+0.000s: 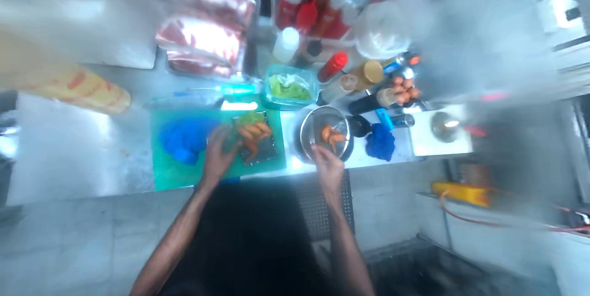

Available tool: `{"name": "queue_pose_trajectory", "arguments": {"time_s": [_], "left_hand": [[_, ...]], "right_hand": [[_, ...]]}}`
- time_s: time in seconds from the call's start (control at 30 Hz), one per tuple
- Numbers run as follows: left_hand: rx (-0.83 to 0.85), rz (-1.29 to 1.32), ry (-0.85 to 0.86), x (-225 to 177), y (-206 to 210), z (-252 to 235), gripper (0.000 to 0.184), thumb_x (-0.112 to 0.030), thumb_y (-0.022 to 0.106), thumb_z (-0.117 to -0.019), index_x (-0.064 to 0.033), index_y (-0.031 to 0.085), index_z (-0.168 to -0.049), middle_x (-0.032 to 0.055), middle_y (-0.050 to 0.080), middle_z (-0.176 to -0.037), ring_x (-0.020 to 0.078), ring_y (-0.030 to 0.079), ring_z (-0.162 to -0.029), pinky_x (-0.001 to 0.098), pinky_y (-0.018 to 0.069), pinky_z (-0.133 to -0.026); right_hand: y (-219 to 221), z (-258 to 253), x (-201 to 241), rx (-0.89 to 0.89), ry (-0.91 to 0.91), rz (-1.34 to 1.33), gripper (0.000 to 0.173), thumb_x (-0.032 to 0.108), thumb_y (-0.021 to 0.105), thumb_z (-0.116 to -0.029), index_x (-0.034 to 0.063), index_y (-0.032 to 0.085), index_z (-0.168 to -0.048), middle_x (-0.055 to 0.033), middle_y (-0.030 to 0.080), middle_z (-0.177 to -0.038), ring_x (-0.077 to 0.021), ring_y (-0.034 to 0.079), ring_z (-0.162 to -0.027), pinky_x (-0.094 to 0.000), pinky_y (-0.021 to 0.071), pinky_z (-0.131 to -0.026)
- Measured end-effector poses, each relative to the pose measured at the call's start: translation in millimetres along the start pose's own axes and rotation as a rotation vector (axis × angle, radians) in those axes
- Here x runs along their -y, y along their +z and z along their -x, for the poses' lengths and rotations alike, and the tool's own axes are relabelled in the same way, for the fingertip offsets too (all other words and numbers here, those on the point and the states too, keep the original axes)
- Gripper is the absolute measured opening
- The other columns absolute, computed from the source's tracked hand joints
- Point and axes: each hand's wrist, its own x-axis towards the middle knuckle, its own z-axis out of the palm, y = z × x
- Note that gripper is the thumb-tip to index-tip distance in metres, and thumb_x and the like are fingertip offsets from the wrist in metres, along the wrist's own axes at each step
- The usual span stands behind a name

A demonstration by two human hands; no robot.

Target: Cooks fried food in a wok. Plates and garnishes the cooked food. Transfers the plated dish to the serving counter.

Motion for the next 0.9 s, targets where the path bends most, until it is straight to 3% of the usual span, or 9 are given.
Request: {"name": "queue_pose_trajectory", "arguments": {"time_s": [0.1, 0.17, 0.2, 0.27, 0.3, 0.33, 0.47, 0.67, 0.9], "left_hand": [[-0.011, -0.054, -0.001, 9, -7, 9, 0.036, -0.037, 0.069, -0.0970, -0.0020, 0.074, -0.092, 0.0158, 0.059, -0.141, 0.0224, 0.068, -0.111, 0.0406, 0.0573, -0.094], [-0.018, -0.056, 0.006, 16, -12, 14, 0.038, -0.036, 0.071, -0.0953, -0.0007, 0.071, -0.081, 0.0166, 0.061, -0.138, 0.0215, 0.068, -0.110, 0.0397, 0.0564, -0.095], [-0.029, -0.046, 0.009, 21, -13, 17, 0.034, -0.033, 0.074, -0.0934, -0.0008, 0.071, -0.082, 0.0176, 0.061, -0.137, 0.0217, 0.068, -0.108, 0.0389, 0.0570, -0.093], [-0.030, -0.034, 0.008, 29, -18, 21, 0.026, -0.026, 0.078, -0.0901, -0.0029, 0.075, -0.100, 0.0190, 0.058, -0.140, 0.0218, 0.069, -0.104, 0.0354, 0.0603, -0.085], [-0.016, -0.028, -0.006, 31, -22, 22, 0.031, -0.025, 0.078, -0.0901, -0.0040, 0.073, -0.113, 0.0185, 0.055, -0.143, 0.0215, 0.068, -0.106, 0.0342, 0.0607, -0.085], [-0.006, -0.024, -0.019, 32, -25, 23, 0.037, -0.025, 0.078, -0.0902, -0.0044, 0.071, -0.120, 0.0184, 0.054, -0.144, 0.0215, 0.068, -0.108, 0.0339, 0.0608, -0.084], [0.022, -0.030, -0.037, 31, -32, 20, 0.038, -0.026, 0.076, -0.0920, -0.0043, 0.069, -0.123, 0.0186, 0.056, -0.143, 0.0217, 0.068, -0.108, 0.0351, 0.0611, -0.084], [-0.022, 0.005, -0.010, 24, -36, 9, 0.038, -0.025, 0.075, -0.0935, -0.0053, 0.069, -0.125, 0.0171, 0.060, -0.137, 0.0194, 0.068, -0.105, 0.0319, 0.0609, -0.083], [-0.030, 0.031, -0.030, 26, -34, 14, 0.038, -0.026, 0.073, -0.0954, -0.0063, 0.068, -0.127, 0.0158, 0.064, -0.132, 0.0183, 0.070, -0.100, 0.0319, 0.0614, -0.082]], "right_hand": [[-25, -10, -13, -0.111, 0.127, 0.128, 0.025, 0.026, 0.068, -0.0977, 0.0051, 0.079, -0.089, -0.0029, 0.071, -0.073, -0.0077, 0.064, -0.062, -0.0293, 0.0560, -0.063], [-43, -19, -26, -0.221, 0.199, 0.246, 0.036, 0.030, 0.068, -0.0970, 0.0033, 0.069, -0.072, -0.0041, 0.061, -0.062, -0.0121, 0.057, -0.056, -0.0348, 0.0491, -0.058], [-53, -24, -33, -0.235, 0.233, 0.290, 0.035, 0.030, 0.068, -0.0972, 0.0011, 0.070, -0.077, -0.0083, 0.064, -0.067, -0.0175, 0.061, -0.061, -0.0400, 0.0512, -0.063], [-72, -35, -47, -0.148, 0.322, 0.339, 0.032, 0.028, 0.072, -0.0971, 0.0022, 0.072, -0.116, -0.0163, 0.074, -0.102, -0.0305, 0.071, -0.093, -0.0517, 0.0555, -0.087], [-78, -41, -57, -0.100, 0.344, 0.363, 0.043, 0.028, 0.074, -0.0960, 0.0051, 0.066, -0.132, -0.0172, 0.072, -0.117, -0.0337, 0.069, -0.108, -0.0542, 0.0532, -0.096], [-81, -46, -67, -0.076, 0.338, 0.395, 0.047, 0.026, 0.075, -0.0950, 0.0060, 0.064, -0.136, -0.0183, 0.070, -0.123, -0.0359, 0.066, -0.114, -0.0556, 0.0511, -0.100], [-78, -60, -104, 0.073, 0.184, 0.529, 0.026, 0.023, 0.074, -0.0941, 0.0072, 0.076, -0.115, -0.0201, 0.072, -0.113, -0.0401, 0.065, -0.111, -0.0602, 0.0484, -0.101], [-43, -59, -90, 0.206, 0.305, 0.729, 0.043, 0.047, 0.071, -0.0930, 0.0105, 0.076, -0.115, -0.0155, 0.074, -0.112, -0.0371, 0.068, -0.111, -0.0564, 0.0532, -0.095], [-26, -49, -102, 0.163, 0.266, 0.838, 0.030, 0.033, 0.066, -0.0962, 0.0119, 0.076, -0.116, -0.0152, 0.073, -0.114, -0.0380, 0.066, -0.114, -0.0563, 0.0520, -0.096]]}}
